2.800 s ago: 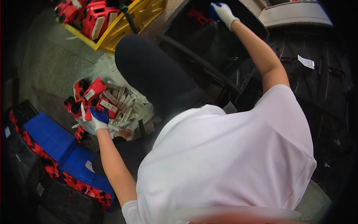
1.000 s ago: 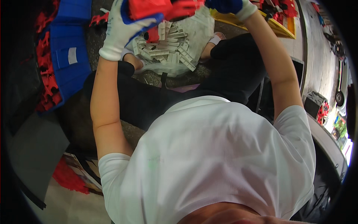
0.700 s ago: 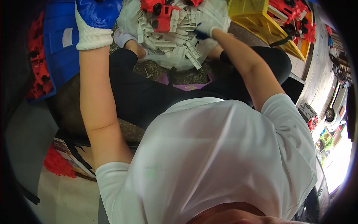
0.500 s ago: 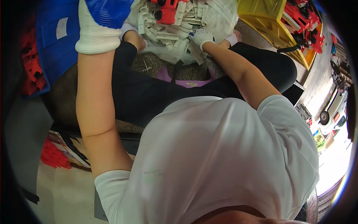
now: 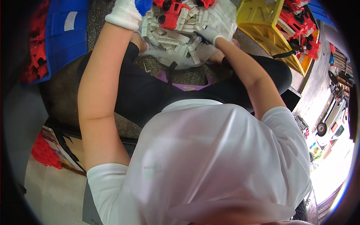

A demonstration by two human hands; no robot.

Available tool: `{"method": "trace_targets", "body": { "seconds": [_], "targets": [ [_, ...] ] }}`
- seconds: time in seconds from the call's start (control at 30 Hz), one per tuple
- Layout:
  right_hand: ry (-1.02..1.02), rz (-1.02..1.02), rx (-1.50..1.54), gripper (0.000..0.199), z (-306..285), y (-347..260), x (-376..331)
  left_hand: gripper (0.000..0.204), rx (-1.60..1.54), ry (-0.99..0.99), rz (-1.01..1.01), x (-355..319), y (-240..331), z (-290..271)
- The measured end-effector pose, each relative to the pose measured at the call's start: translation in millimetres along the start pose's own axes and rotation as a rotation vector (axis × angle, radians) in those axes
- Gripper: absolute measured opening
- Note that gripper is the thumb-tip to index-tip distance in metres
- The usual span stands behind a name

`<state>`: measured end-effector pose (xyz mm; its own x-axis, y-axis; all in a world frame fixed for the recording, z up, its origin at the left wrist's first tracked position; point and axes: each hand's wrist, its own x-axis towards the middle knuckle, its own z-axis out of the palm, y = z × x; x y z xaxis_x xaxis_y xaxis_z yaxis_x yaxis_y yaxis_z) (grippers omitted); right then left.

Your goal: The person assembles toy cars by screwing the toy car base to the toy car body with a screwdriver.

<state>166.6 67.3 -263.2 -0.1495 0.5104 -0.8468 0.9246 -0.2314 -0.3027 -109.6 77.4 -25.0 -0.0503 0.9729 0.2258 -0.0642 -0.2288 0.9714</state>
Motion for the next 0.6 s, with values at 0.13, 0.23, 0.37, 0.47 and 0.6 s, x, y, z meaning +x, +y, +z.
{"method": "trace_targets", "body": {
  "seconds": [0.13, 0.23, 0.37, 0.47, 0.6],
  "targets": [
    [0.271, -0.201, 0.374, 0.041, -109, 2, -36, 0.038, -0.499, -0.177, -0.327, 6, 9, 22],
    [0.179, -0.534, 0.608, 0.036, -172, -29, -141, 0.068, 0.073, -0.442, -0.529, -16, 15, 17],
    [-0.014, -0.835, 0.714, 0.038, -168, -49, -267, 0.084, 0.530, -0.556, -0.194, -60, 11, 39],
    [0.043, -0.538, 0.460, 0.046, -136, -40, -315, 0.086, 0.449, -0.589, -0.164, -73, 27, 58],
    [0.217, -0.787, 0.234, 0.047, -109, -17, -307, 0.087, 0.426, -0.604, -0.152, -83, 34, 79]
  ]
}}
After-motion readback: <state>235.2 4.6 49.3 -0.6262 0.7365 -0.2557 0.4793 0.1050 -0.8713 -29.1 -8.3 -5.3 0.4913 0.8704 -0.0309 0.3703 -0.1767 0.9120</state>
